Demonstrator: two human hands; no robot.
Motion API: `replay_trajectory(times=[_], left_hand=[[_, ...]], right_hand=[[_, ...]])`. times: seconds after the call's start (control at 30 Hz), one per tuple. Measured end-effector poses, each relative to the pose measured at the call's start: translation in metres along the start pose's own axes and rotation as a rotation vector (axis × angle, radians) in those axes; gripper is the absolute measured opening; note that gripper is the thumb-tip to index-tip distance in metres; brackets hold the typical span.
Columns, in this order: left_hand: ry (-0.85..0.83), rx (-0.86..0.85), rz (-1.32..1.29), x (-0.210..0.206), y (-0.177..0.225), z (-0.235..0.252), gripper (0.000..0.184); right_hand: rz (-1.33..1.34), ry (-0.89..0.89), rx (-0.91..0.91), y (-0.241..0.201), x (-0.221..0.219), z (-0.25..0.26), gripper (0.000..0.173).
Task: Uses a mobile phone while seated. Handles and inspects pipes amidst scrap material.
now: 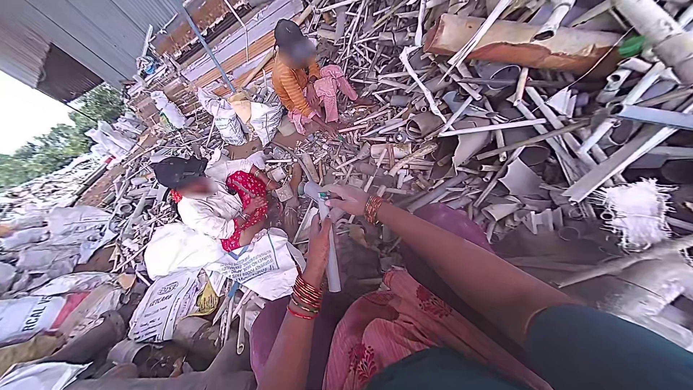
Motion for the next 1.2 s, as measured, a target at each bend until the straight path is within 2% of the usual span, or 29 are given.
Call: replay_trajectory(times=[0.13,0.27,0.37,0.43,0.57,0.73,0.97,1.03,1.2], left_hand=[[0.051,-0.044,-0.012,0.023,-0.009,0.002,0.029],[0.058,-0.078,0.032,0.042,-0.012,0.002,0.028],[0.099,-0.067,-0.001,0.051,-0.01,0.005,0.026],[0.12,-0.049,0.006,0.057,-0.016,0.011,0.026],[0.13,0.053,0.023,0.059,-0.032,0.023,0.03],[0.121,0.199,-0.164,0.053,-0.045,0.027,0.03],[0.169,0.306,-0.238,0.057,-0.062,0.026,0.027],[0.177,0.334,-0.237,0.057,-0.064,0.023,0.031],[0.161,0.318,-0.199,0.051,-0.06,0.017,0.031]], right_hand=[[0.0,0.025,-0.013,-0.012,-0.021,0.015,0.04],[0.189,0.125,0.04,-0.014,-0.028,0.033,0.037],[0.244,0.104,-0.01,-0.009,-0.035,0.042,0.04],[0.263,0.152,-0.044,-0.006,-0.038,0.047,0.035],[0.214,0.136,-0.089,0.001,-0.047,0.057,0.035],[0.093,0.059,-0.228,0.016,-0.061,0.07,0.037],[-0.078,-0.029,-0.253,0.012,-0.086,0.074,0.037],[-0.152,-0.035,-0.275,0.006,-0.089,0.07,0.037],[-0.344,-0.052,-0.353,0.0,-0.089,0.064,0.041]])
Point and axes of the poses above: each hand's wrist, its own z-axis towards the middle knuckle, its own x-axis out of the back of the hand, y = z × x, the point moved 8 cm from there along z, towards the middle knuckle, and after that the axes turned 1 degree about x, right-handed, at the moved point
